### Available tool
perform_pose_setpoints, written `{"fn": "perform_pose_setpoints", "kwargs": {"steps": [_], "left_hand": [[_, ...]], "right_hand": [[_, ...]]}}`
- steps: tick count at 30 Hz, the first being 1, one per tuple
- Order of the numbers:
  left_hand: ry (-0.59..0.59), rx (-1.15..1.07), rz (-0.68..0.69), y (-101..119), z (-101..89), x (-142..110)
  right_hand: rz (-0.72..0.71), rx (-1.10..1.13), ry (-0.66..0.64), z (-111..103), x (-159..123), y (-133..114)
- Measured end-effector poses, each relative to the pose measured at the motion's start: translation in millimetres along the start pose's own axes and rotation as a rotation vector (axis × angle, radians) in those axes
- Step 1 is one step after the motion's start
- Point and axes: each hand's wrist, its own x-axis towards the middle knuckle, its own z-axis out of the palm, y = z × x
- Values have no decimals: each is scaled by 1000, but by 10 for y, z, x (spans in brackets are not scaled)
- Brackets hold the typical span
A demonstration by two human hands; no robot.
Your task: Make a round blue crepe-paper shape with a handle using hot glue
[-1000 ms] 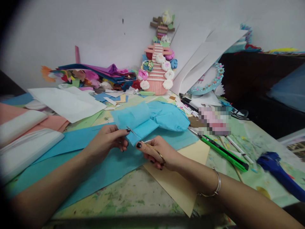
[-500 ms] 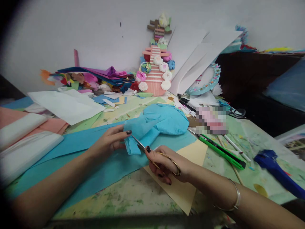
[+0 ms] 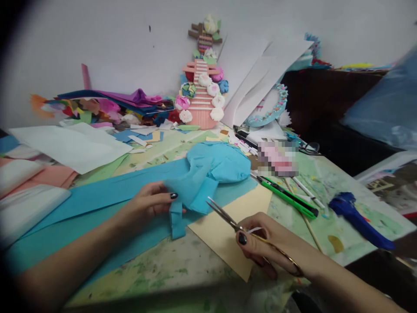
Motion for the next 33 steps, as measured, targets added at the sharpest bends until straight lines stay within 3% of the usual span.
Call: {"fn": "perform_pose_setpoints", "kwargs": {"steps": [4,7,14,20,25,29,33], "left_hand": [[-106,73,45,-27,76,-14],[-82,158,-1,-34,151,-18],[11,146,-79,-53,379,-28],[-63,387,-56,-30,619,84],[-190,510,-74,-6,963,226],[-266,573,-101,-30,1194,445],[-278,763,-48,-31,1272,734]], "right_hand": [[-6,-238,238,22,-86,190],[-72,-473,395,96,-128,233],[-73,-763,440,361,-251,226],[-107,-881,635,510,-443,414],[-70,-934,743,517,-588,600],[-47,-913,819,500,-615,710],[2,-892,858,486,-604,760]]}}
